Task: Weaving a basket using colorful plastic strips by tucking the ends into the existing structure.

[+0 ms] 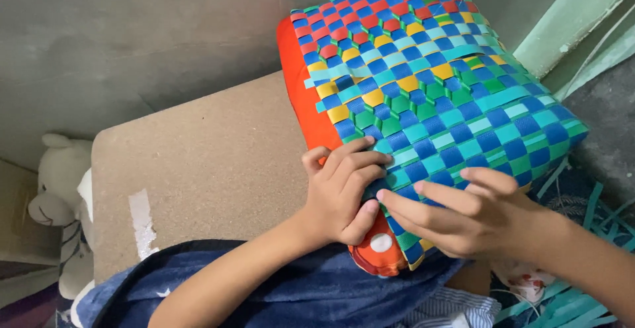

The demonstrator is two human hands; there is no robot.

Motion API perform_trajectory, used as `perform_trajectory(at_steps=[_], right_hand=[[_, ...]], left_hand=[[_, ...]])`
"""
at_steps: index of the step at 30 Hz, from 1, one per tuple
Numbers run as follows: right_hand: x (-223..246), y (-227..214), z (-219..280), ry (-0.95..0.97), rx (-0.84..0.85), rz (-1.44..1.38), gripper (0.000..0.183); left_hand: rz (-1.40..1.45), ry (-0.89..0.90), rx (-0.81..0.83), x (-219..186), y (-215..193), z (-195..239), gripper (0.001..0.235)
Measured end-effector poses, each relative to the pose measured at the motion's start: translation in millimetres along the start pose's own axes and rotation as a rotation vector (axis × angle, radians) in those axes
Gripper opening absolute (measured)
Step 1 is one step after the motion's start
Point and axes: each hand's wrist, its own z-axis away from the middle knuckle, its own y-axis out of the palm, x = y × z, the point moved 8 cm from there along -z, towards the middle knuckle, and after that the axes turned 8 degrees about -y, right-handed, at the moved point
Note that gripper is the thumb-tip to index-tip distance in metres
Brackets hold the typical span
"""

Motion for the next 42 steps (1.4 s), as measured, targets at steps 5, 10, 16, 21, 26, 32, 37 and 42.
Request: perform_trajectory(at_steps=[5,10,16,21,26,32,37,42], right_hand=[[-7,2,9,0.017,-0.055,-0.024,0.024],[-7,1,11,-0.118,-0.056,0.006,0.033],[4,2,14,-0.395,-0.138,0.134,0.038],[7,1,10,-0.501,-0.310,0.219,0.037],[10,11,8,-0.635,-0.179,0.139,0.037],[-8,9,11,-0.316,-0.005,0.008,0.037],[-23,15,44,-0.028,0.169,-0.062,0.024],[-50,12,105,0.398,0.390,0.185,0.041]], left_hand=[[-0.005,0.021,-0.009,-1,-1,-1,0.045],[0.004,0.023,0.000,1,2,2,0.044],[0.011,0.025,0.005,0,2,1,0.044],[0.021,0.022,0.005,0,2,-1,0.043],[0.028,0.022,0.000,2,4,2,0.043],[0.028,0.021,0.011,1,2,1,0.038],[-0.024,0.083,-0.013,-6,-4,-5,0.035],[-0.280,0.331,0.008,-29,-10,-4,0.043]])
